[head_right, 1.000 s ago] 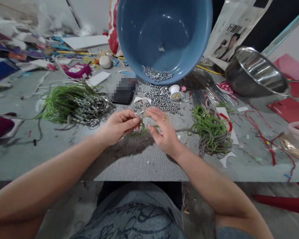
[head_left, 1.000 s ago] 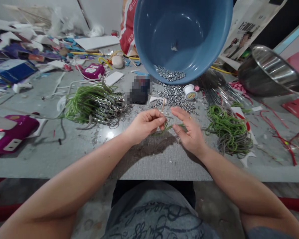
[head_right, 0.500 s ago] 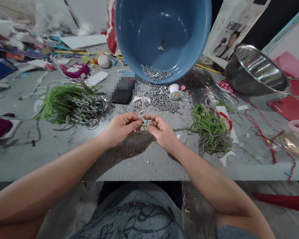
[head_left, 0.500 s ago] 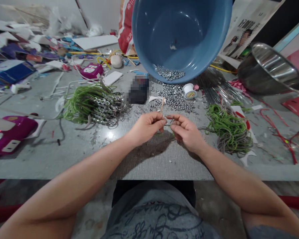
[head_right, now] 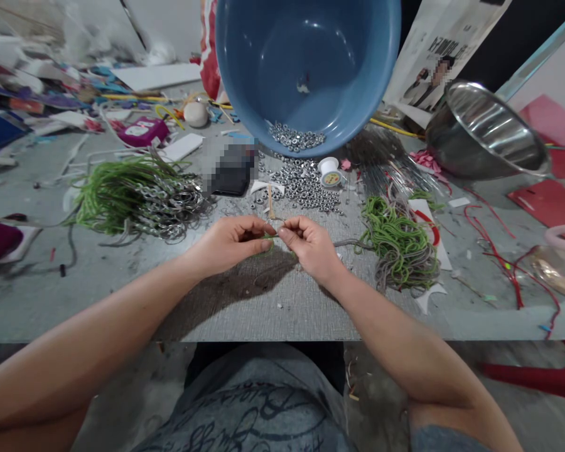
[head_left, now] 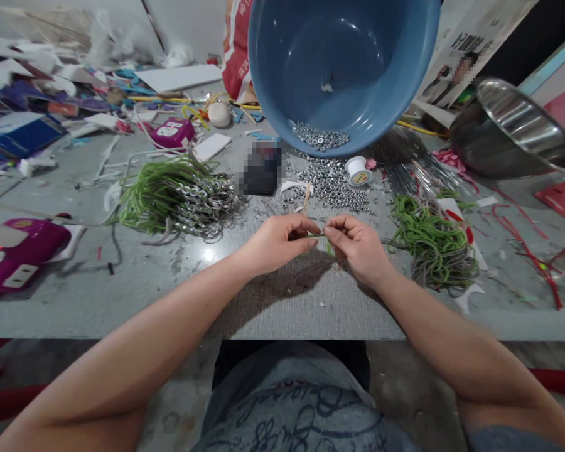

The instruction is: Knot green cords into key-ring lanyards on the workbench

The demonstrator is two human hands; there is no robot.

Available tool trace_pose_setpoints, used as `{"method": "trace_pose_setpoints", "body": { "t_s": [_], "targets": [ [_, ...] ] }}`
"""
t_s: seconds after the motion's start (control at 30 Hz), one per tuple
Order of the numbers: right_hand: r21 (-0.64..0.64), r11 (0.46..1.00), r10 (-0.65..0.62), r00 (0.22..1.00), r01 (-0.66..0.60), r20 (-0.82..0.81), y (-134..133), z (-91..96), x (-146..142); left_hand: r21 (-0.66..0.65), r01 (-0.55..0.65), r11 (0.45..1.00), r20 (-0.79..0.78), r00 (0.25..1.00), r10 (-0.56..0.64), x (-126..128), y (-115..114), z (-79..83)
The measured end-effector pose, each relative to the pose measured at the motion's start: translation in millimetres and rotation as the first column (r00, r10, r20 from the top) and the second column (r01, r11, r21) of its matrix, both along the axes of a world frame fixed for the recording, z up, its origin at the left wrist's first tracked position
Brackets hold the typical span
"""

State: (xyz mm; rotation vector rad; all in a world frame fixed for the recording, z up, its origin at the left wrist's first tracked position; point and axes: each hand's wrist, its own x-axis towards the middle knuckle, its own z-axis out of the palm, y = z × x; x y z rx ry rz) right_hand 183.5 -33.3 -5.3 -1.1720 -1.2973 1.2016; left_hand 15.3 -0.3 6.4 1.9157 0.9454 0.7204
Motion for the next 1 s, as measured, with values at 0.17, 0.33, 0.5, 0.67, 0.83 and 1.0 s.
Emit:
{"method": "trace_pose_setpoints", "body": {
  "t_s": [0.17,0.33,0.5,0.67,0.83,1.0],
  "targets": [
    [0.032,0.999,-0.001,1.0,0.001,0.023,0.2,0.8,-0.7,0.181,-0.014,0.983,-0.082,0.996,0.03,0.6,-0.7,0.1],
    [0.072,0.997,-0.004,0.995,-0.003,0.098,-0.4,0.9,1.0,0.197,-0.022,0.98,-0.083,0.996,0.039,0.5,-0.9,-0.1],
    [0.097,0.995,0.002,0.99,-0.016,0.142,-1.1,3.7,0.4,0.218,-0.048,0.975,-0.04,0.998,0.058,2.2,-2.0,-0.8],
    [0.057,0.997,0.052,0.995,-0.057,0.08,-1.4,2.7,-0.5,0.158,-0.09,0.983,0.078,0.994,0.078,1.3,-2.1,-0.7],
    [-0.099,0.982,0.159,0.987,-0.162,-0.035,-0.2,-2.5,3.3,-0.14,-0.224,0.964,0.55,0.792,0.264,-11.0,11.1,5.8],
    [-0.214,0.954,0.19,0.975,-0.211,-0.116,2.3,-0.1,5.1,-0.397,-0.2,0.896,0.689,0.58,0.435,-20.8,21.2,21.9]
  ]
}}
